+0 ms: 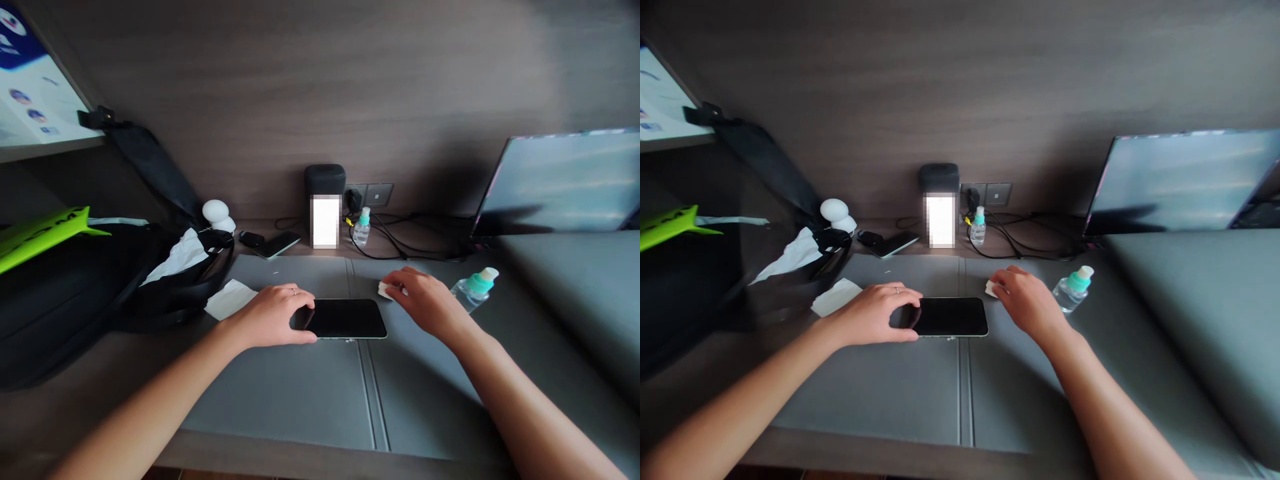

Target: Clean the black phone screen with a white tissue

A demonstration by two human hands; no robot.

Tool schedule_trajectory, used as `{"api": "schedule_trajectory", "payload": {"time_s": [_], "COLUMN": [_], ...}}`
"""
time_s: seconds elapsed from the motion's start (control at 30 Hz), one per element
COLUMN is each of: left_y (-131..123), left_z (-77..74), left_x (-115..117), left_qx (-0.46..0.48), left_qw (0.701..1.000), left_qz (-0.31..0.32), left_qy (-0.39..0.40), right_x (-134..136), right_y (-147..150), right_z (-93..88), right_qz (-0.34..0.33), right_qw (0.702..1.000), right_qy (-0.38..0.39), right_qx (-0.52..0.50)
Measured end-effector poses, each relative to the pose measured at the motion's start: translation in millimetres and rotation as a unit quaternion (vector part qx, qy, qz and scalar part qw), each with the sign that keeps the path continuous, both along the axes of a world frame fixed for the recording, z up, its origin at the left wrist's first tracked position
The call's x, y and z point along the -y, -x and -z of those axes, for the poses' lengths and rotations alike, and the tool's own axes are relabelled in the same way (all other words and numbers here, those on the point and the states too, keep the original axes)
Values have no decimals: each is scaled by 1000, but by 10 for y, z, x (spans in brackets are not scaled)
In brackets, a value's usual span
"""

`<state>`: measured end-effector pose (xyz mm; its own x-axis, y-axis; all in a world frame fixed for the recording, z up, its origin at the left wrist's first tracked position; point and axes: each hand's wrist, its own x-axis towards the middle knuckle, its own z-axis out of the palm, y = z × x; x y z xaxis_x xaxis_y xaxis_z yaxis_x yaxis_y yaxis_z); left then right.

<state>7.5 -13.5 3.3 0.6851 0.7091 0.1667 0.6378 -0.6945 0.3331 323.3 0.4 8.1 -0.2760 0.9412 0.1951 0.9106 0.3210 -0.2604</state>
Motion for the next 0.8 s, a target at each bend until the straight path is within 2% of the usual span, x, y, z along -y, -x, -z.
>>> {"api": "schedule_trajectory", "payload": {"time_s": [0.07,0.13,0.2,0.27,0.37,0.63,0.8], "left_y": [-3,-7,-11,-11,-8,-11,-2], "left_z": [-4,-7,-9,-12,-17,-21,-6], "left_x": [0,-1,-4,-5,-4,-3,-12], "left_qx": [0,1,2,4,7,3,-6], "left_qw": [1000,1000,1000,1000,1000,1000,1000], "left_qz": [-1,-1,1,4,3,3,0], "left_qy": [0,2,3,0,-4,1,2], "right_x": [47,106,157,185,185,181,172], "right_y": [55,138,220,272,289,325,246], "right_z": [-53,-99,-124,-131,-124,-98,-118], "right_qz": [-47,-125,-199,-244,-255,-253,-229], "right_qw": [998,989,977,968,965,962,966], "right_qy": [-16,-14,14,41,62,87,106], "right_qx": [-44,-75,-69,-45,-27,-61,-61]}}
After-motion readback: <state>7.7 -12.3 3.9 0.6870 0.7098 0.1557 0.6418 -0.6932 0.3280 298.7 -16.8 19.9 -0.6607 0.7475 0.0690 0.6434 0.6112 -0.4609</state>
